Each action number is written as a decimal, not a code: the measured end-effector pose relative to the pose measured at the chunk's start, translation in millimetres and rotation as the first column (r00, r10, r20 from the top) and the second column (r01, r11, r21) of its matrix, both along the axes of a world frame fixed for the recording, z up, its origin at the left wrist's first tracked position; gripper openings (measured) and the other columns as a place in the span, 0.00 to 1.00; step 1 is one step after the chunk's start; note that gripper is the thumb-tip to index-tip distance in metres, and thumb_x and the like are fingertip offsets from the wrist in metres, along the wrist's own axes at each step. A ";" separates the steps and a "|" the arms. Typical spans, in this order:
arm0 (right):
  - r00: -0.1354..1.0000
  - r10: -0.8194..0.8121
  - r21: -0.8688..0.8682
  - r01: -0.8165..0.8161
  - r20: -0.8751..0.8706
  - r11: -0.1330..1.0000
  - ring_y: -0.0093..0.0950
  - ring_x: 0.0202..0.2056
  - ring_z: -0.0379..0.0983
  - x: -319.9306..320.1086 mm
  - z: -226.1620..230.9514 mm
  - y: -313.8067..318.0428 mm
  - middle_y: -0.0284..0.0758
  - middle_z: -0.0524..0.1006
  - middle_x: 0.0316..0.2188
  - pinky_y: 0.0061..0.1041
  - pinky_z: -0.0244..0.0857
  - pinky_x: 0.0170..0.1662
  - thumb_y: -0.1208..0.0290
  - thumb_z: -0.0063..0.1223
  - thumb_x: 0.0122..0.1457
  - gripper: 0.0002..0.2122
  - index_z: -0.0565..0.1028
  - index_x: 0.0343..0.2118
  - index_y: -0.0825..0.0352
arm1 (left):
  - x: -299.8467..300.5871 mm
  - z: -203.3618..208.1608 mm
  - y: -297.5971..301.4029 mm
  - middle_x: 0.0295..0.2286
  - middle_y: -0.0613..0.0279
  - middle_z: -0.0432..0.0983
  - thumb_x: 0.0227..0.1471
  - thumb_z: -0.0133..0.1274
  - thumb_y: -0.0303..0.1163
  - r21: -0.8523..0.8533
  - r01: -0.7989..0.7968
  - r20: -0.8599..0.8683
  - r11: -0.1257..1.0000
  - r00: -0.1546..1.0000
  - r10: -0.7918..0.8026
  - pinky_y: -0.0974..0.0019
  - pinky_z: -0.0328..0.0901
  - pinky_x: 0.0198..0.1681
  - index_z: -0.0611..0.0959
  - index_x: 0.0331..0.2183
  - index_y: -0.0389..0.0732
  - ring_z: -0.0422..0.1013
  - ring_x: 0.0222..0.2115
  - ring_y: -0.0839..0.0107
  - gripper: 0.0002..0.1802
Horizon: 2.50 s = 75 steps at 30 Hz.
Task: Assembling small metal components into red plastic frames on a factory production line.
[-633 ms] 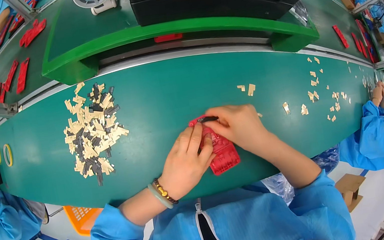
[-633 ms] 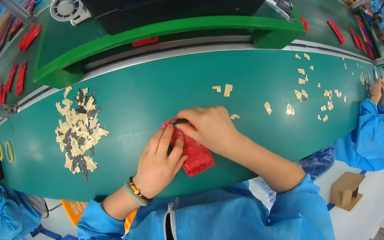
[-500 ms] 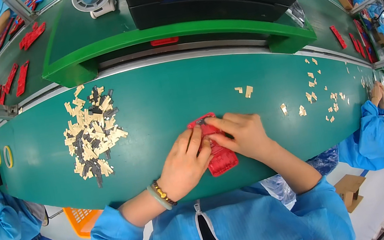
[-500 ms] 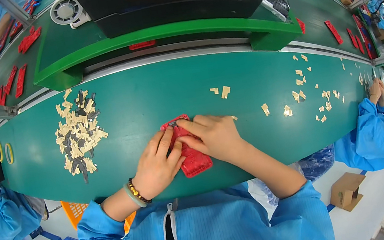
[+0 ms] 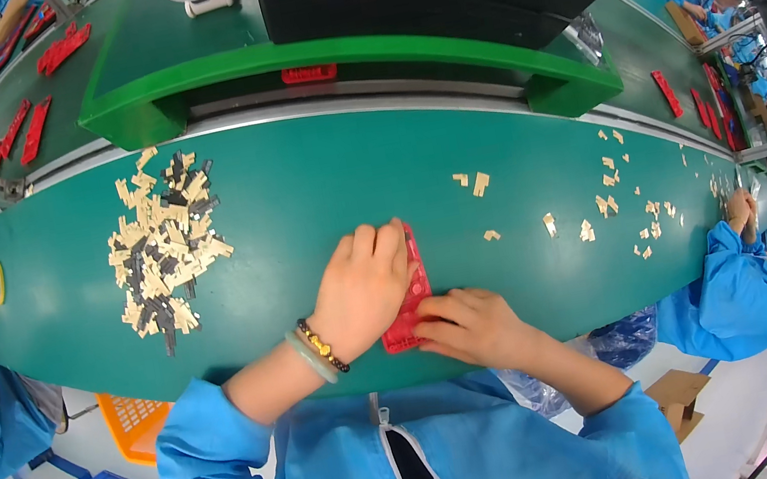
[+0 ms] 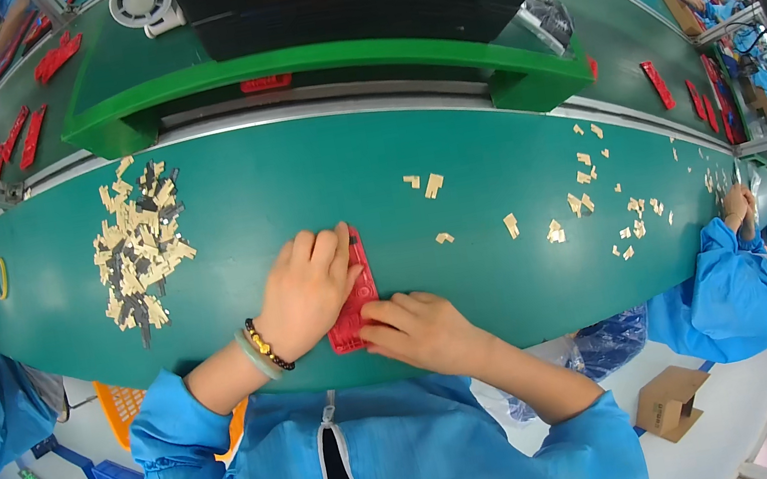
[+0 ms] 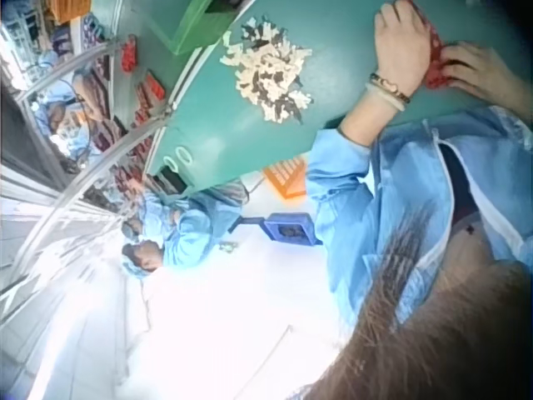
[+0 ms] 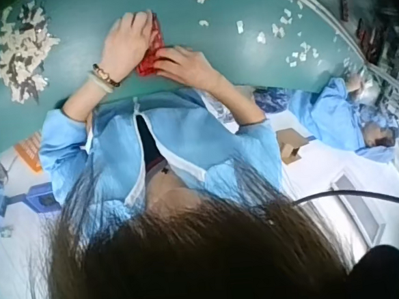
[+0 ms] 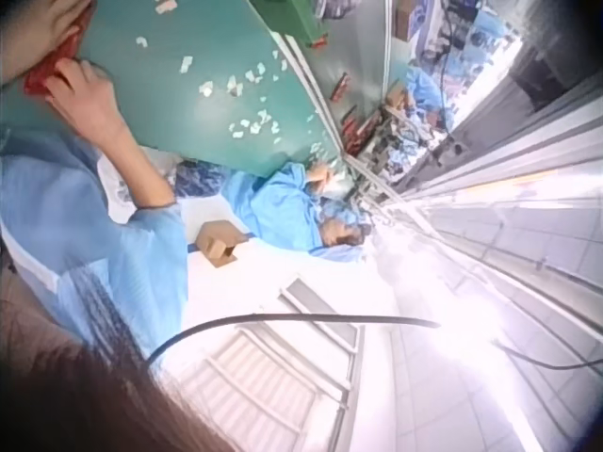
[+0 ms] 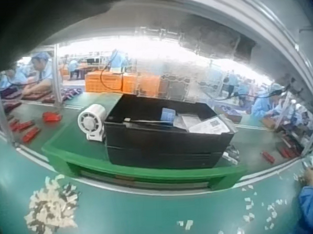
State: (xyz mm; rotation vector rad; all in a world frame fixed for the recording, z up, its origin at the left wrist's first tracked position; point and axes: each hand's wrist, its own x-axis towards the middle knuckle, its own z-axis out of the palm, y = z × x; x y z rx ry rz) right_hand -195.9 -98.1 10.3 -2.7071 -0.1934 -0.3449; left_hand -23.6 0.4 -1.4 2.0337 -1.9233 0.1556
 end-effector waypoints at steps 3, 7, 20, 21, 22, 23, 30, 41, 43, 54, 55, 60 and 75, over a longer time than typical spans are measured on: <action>0.997 -0.058 0.061 0.055 0.046 0.997 0.24 0.27 0.71 4.7 1.8 -0.6 0.30 0.74 0.36 0.23 0.67 0.30 0.68 0.66 0.43 0.13 0.76 0.32 0.62 | -1.0 0.5 -2.0 0.33 0.59 0.68 0.47 0.56 0.35 -0.030 0.016 0.096 0.999 0.995 -0.013 0.66 0.65 0.36 0.76 0.45 0.29 0.65 0.34 0.65 0.25; 0.997 -0.037 -0.004 0.038 0.067 0.999 0.21 0.28 0.70 1.7 1.7 -8.7 0.28 0.72 0.35 0.20 0.65 0.29 0.67 0.63 0.45 0.12 0.75 0.33 0.62 | 9.1 17.6 -3.9 0.39 0.56 0.70 0.45 0.56 0.34 0.109 0.040 0.017 0.993 0.999 -0.042 0.62 0.63 0.43 0.74 0.48 0.31 0.65 0.39 0.61 0.28; 0.728 -0.553 -0.041 0.619 0.405 0.785 0.43 0.42 0.70 124.9 -28.7 -179.3 0.43 0.75 0.37 0.42 0.64 0.45 0.70 0.56 0.50 0.12 0.74 0.37 0.69 | 173.0 -51.5 149.2 0.56 0.45 0.62 0.53 0.52 0.32 -0.054 -0.629 0.072 0.776 0.772 0.631 0.54 0.55 0.58 0.69 0.55 0.35 0.59 0.56 0.48 0.27; 0.745 -0.462 -0.152 0.590 0.482 0.793 0.37 0.45 0.70 108.7 -24.3 -176.8 0.39 0.75 0.39 0.39 0.64 0.47 0.73 0.56 0.47 0.11 0.75 0.36 0.66 | 175.5 -52.7 152.5 0.52 0.45 0.66 0.53 0.52 0.29 -0.088 -0.611 -0.023 0.786 0.790 0.612 0.56 0.57 0.55 0.71 0.52 0.34 0.62 0.52 0.48 0.25; 0.780 -0.421 -0.162 0.541 0.462 0.825 0.34 0.44 0.71 83.9 -20.1 -178.5 0.36 0.76 0.38 0.35 0.64 0.48 0.73 0.55 0.45 0.12 0.76 0.35 0.65 | 175.4 -47.7 152.9 0.49 0.45 0.69 0.52 0.51 0.27 -0.119 -0.597 -0.120 0.794 0.802 0.585 0.57 0.60 0.52 0.73 0.50 0.32 0.65 0.49 0.48 0.22; 0.816 -0.376 -0.171 0.487 0.439 0.857 0.31 0.43 0.72 55.8 -15.6 -181.0 0.33 0.76 0.38 0.32 0.65 0.48 0.74 0.55 0.42 0.12 0.76 0.34 0.63 | 172.5 -39.4 147.6 0.49 0.45 0.69 0.52 0.51 0.27 -0.127 -0.594 -0.125 0.794 0.804 0.581 0.57 0.60 0.52 0.73 0.50 0.32 0.65 0.49 0.48 0.22; 0.463 -0.728 -0.131 0.875 0.505 0.466 0.36 0.47 0.71 -60.4 -5.9 -306.2 0.35 0.75 0.43 0.34 0.64 0.46 0.84 0.46 0.46 0.14 0.75 0.37 0.63 | 160.7 -17.8 117.2 0.36 0.50 0.73 0.52 0.50 0.24 -0.311 -0.581 0.019 0.752 0.787 0.616 0.58 0.63 0.43 0.78 0.34 0.32 0.68 0.39 0.52 0.07; 0.487 -0.783 -0.173 0.872 0.387 0.457 0.34 0.33 0.70 -76.6 -4.3 -267.6 0.35 0.70 0.25 0.34 0.62 0.36 0.73 0.61 0.40 0.10 0.70 0.24 0.63 | 147.4 3.4 120.3 0.34 0.52 0.70 0.47 0.54 0.22 -0.237 -0.635 -0.131 0.735 0.770 0.624 0.58 0.61 0.44 0.77 0.32 0.34 0.66 0.38 0.53 0.07; 0.400 -0.777 0.025 0.882 0.486 0.470 0.34 0.27 0.70 -73.5 2.6 -221.3 0.35 0.70 0.23 0.33 0.62 0.30 0.75 0.59 0.42 0.08 0.70 0.24 0.63 | 156.0 -1.0 139.3 0.36 0.50 0.69 0.44 0.55 0.21 -0.149 -0.578 -0.191 0.803 0.813 0.550 0.59 0.61 0.46 0.76 0.32 0.34 0.65 0.39 0.53 0.09; 0.905 -0.010 -0.194 0.102 0.425 0.976 0.25 0.24 0.69 24.0 9.2 -25.6 0.29 0.70 0.24 0.24 0.60 0.25 0.72 0.63 0.39 0.10 0.72 0.26 0.60 | 155.8 17.8 112.2 0.30 0.51 0.75 0.49 0.53 0.20 -0.171 -0.680 -0.556 0.713 0.664 0.500 0.60 0.64 0.40 0.79 0.32 0.35 0.70 0.33 0.55 0.05; 0.924 0.025 -0.208 0.059 0.381 0.976 0.24 0.23 0.69 26.0 7.7 -28.4 0.29 0.70 0.25 0.23 0.60 0.25 0.71 0.63 0.41 0.10 0.72 0.26 0.60 | 157.0 16.0 113.5 0.33 0.51 0.76 0.49 0.53 0.20 -0.252 -0.651 -0.483 0.716 0.726 0.490 0.60 0.64 0.42 0.79 0.32 0.35 0.70 0.35 0.55 0.05; 0.892 -0.140 -0.334 0.301 0.430 0.893 0.23 0.23 0.69 -16.1 19.5 -79.6 0.29 0.71 0.25 0.22 0.61 0.24 0.72 0.65 0.40 0.12 0.72 0.27 0.60 | 157.4 10.9 118.7 0.38 0.55 0.74 0.49 0.53 0.19 -0.387 -0.611 -0.370 0.691 0.789 0.491 0.63 0.62 0.48 0.78 0.31 0.34 0.69 0.42 0.61 0.04; 0.717 -0.661 -0.286 0.695 0.219 0.659 0.39 0.54 0.65 -66.4 6.7 -365.7 0.39 0.73 0.49 0.36 0.58 0.57 0.65 0.59 0.51 0.25 0.70 0.53 0.63 | 144.1 20.5 90.8 0.32 0.58 0.73 0.55 0.45 0.18 -0.442 -0.665 -0.285 0.602 0.740 0.609 0.67 0.61 0.44 0.72 0.30 0.33 0.67 0.35 0.70 0.01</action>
